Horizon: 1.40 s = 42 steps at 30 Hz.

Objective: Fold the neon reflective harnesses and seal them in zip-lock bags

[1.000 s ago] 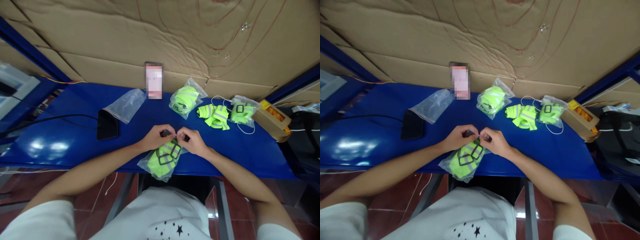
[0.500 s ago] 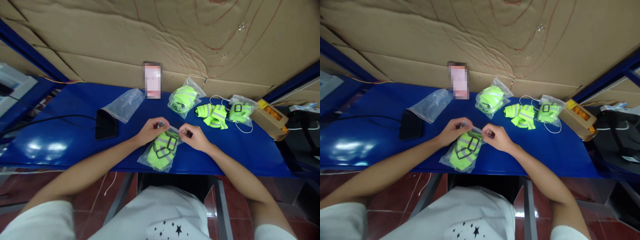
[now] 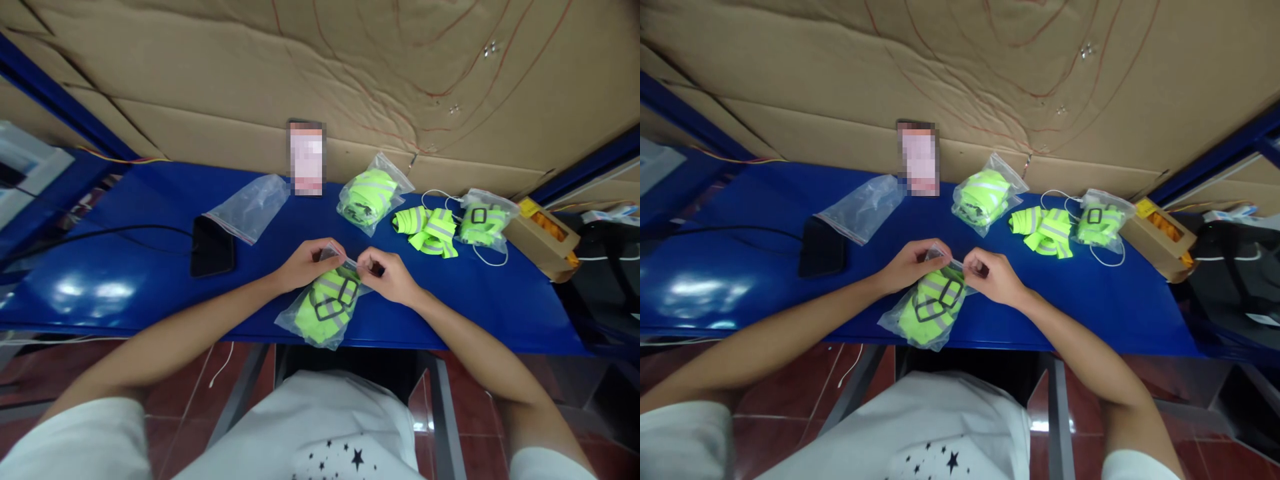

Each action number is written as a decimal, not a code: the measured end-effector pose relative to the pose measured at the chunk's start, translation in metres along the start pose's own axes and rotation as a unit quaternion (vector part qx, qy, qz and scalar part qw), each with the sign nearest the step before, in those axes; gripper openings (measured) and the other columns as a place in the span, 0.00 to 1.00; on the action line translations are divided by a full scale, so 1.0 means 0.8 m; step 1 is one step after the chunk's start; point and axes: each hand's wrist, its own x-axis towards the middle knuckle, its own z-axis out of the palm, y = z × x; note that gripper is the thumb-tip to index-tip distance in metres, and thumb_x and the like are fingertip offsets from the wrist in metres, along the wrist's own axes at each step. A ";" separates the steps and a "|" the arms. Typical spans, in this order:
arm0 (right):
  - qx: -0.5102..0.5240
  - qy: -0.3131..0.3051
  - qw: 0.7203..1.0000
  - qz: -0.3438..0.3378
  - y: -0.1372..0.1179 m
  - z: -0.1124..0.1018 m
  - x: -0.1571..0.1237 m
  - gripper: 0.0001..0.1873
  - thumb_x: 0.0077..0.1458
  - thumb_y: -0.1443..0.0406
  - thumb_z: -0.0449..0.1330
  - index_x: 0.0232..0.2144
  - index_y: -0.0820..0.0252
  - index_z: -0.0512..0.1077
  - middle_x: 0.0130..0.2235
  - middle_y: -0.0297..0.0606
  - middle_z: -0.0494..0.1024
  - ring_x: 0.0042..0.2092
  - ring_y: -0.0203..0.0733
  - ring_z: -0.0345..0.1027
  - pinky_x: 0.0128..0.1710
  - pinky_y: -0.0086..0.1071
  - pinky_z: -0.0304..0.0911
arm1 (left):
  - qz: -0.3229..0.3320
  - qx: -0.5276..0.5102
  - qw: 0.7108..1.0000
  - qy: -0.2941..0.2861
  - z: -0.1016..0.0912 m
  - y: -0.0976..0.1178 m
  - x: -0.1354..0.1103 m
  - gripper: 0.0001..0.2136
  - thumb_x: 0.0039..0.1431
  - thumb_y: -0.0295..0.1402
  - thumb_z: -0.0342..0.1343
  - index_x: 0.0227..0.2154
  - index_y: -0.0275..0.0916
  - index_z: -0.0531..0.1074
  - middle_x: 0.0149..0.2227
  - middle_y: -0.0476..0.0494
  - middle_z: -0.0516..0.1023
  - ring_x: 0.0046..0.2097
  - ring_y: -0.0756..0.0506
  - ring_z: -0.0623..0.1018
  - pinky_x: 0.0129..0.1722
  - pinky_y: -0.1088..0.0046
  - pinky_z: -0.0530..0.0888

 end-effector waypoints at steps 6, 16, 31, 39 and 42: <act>-0.002 -0.010 1.000 -0.001 0.000 -0.001 -0.001 0.02 0.58 0.66 0.59 0.32 0.58 0.69 0.25 0.28 0.66 0.27 0.32 0.60 0.28 0.26 0.57 | 0.006 0.009 1.000 -0.001 0.001 0.003 -0.001 0.14 0.58 0.44 0.62 0.34 0.37 0.76 0.29 0.48 0.75 0.28 0.51 0.70 0.28 0.76 0.64; -0.006 0.026 0.999 0.025 0.007 -0.008 0.002 0.03 0.55 0.68 0.58 0.29 0.58 0.66 0.25 0.28 0.66 0.26 0.32 0.58 0.27 0.27 0.55 | -0.030 -0.089 0.989 0.114 -0.004 0.008 0.005 0.12 0.52 0.41 0.66 0.29 0.36 0.76 0.28 0.49 0.74 0.30 0.49 0.71 0.30 0.75 0.67; 0.016 0.009 1.000 0.024 0.007 -0.005 0.000 0.03 0.55 0.69 0.57 0.30 0.57 0.65 0.24 0.27 0.64 0.25 0.32 0.56 0.26 0.27 0.53 | -0.037 -0.096 0.993 0.059 -0.001 0.008 0.000 0.13 0.55 0.42 0.65 0.32 0.37 0.75 0.28 0.50 0.72 0.29 0.51 0.70 0.29 0.76 0.66; 0.007 -0.015 1.000 0.007 0.001 -0.007 0.000 0.05 0.55 0.69 0.57 0.29 0.57 0.64 0.24 0.27 0.64 0.26 0.32 0.57 0.27 0.27 0.54 | -0.044 -0.084 0.995 0.039 0.003 0.008 -0.001 0.14 0.55 0.44 0.65 0.32 0.37 0.76 0.29 0.49 0.75 0.29 0.50 0.71 0.29 0.76 0.67; 0.009 -0.023 1.000 0.012 0.002 -0.007 0.001 0.05 0.56 0.70 0.56 0.29 0.57 0.64 0.23 0.26 0.63 0.25 0.32 0.56 0.26 0.27 0.53 | -0.049 -0.099 0.993 0.045 0.000 0.010 0.000 0.14 0.53 0.43 0.66 0.32 0.37 0.77 0.29 0.48 0.76 0.30 0.50 0.73 0.31 0.75 0.68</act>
